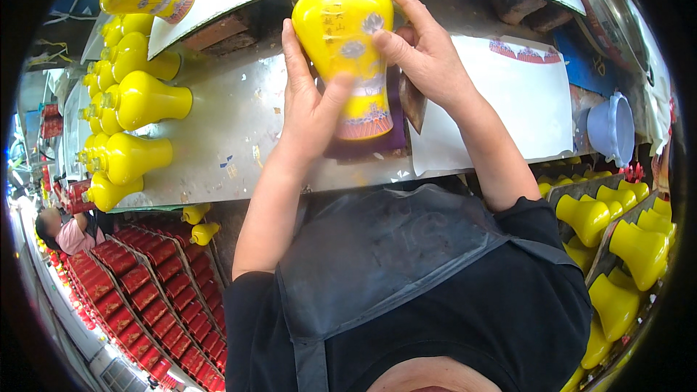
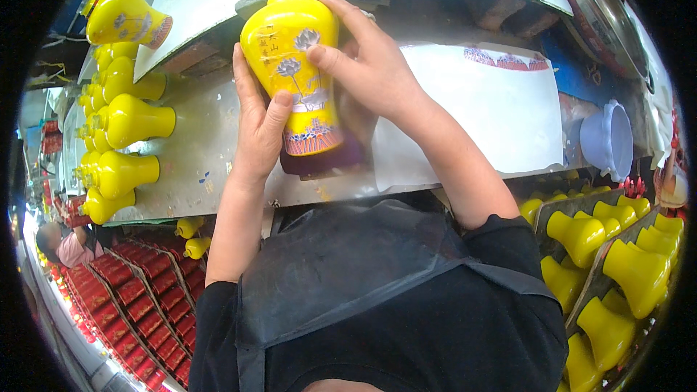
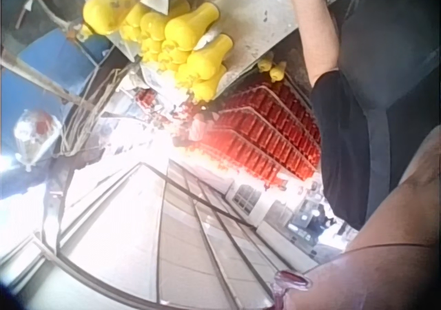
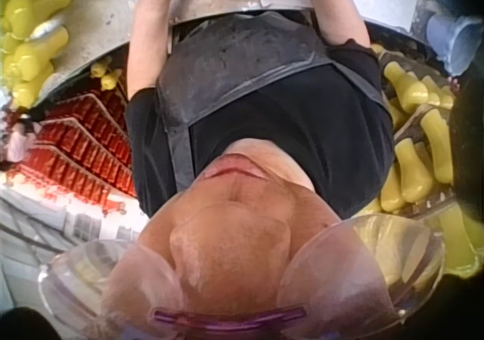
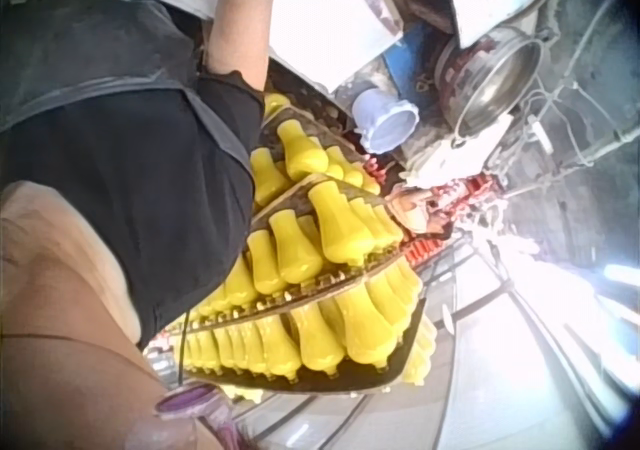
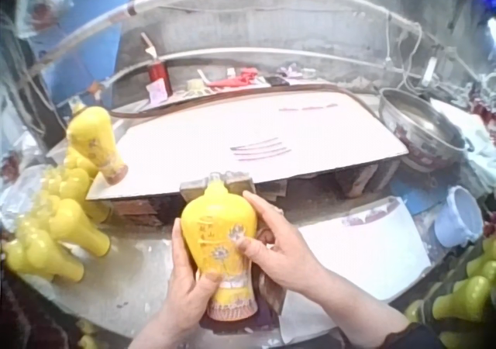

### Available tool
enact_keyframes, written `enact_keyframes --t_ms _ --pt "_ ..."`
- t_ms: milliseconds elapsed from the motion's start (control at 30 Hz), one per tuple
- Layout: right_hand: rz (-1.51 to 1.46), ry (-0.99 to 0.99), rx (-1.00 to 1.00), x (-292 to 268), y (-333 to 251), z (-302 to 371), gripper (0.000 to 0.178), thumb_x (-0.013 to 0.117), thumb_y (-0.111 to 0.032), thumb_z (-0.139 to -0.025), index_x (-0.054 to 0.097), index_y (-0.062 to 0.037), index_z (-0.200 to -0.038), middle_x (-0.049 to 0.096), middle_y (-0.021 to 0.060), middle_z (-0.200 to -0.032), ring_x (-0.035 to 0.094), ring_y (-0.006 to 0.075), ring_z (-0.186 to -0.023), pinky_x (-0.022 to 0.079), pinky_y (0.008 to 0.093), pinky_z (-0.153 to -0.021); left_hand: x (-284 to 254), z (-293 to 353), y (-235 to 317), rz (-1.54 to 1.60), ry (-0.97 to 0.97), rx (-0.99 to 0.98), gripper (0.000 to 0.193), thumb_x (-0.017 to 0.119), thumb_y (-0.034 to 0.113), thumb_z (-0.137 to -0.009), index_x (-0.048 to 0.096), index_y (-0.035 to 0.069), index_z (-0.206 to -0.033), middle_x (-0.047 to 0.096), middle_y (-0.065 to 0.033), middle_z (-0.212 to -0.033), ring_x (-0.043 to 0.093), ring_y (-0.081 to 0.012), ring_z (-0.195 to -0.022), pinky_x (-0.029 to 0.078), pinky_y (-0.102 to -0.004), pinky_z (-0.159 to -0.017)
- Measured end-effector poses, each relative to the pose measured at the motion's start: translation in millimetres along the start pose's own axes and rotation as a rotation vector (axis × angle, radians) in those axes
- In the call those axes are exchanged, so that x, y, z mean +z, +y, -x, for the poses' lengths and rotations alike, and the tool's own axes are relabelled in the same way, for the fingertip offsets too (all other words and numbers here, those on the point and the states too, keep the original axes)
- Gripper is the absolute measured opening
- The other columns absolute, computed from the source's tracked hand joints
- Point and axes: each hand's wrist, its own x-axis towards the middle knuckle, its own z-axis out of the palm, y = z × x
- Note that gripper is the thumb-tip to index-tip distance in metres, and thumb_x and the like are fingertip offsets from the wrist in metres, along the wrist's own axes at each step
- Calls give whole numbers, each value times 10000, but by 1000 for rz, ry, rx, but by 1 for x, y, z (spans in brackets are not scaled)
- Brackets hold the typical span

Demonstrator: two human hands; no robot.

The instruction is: The person applies decorative stickers to a yellow ceramic vase, smoothing each sticker with fingers and a small tool to remove air bubbles. The person then places a thin band around the neck of the vase and continues to smooth the surface.

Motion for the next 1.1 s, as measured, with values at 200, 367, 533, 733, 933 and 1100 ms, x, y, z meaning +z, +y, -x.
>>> enact_keyframes --t_ms 200,367,533,733,933,1100 --pt "12 3 -3 -2 -2 -1 682 731 -351 -947 487 -84 -1526 624 151 -1336 605 157 -853 527 299 -786 0 3 5 72 -32 -61 1022 653 349 -987 -63 55 -1655 306 -247 -1622 379 -352 -1483 340 -422 -1208" --pt "6 -1 16 -9 -13 -7 614 726 -350 -955 544 -81 -1476 645 144 -1313 602 152 -849 527 300 -787 2 -2 10 179 9 -46 1012 646 391 -999 -51 63 -1655 263 -225 -1644 331 -329 -1506 303 -416 -1224" --pt "334 42 -219 -17 -31 -15 466 711 -279 -953 649 -162 -1400 668 119 -1067 625 202 -825 518 327 -743 0 -12 9 348 10 -71 1027 606 540 -1012 -39 62 -1652 239 -216 -1654 299 -316 -1519 278 -416 -1231" --pt "752 -62 -493 -13 -56 -23 390 681 -280 -972 682 -270 -1361 662 131 -966 705 290 -822 571 371 -692 4 -9 -5 385 -29 -64 1016 569 559 -1027 -56 56 -1650 229 -212 -1662 290 -311 -1523 277 -414 -1232" --pt "1036 -190 -504 -9 -78 -32 383 681 -297 -965 682 -262 -1347 663 131 -969 714 304 -778 572 379 -656 0 2 -11 272 -54 -66 979 557 455 -1053 -101 36 -1644 166 -206 -1691 254 -316 -1544 249 -417 -1247" --pt "1003 -275 -395 -14 -78 -38 417 614 -322 -1007 630 -233 -1414 669 161 -1009 704 323 -835 572 396 -731 0 3 -12 324 -46 -65 993 580 429 -1039 -106 42 -1643 164 -221 -1691 232 -327 -1554 223 -427 -1259"
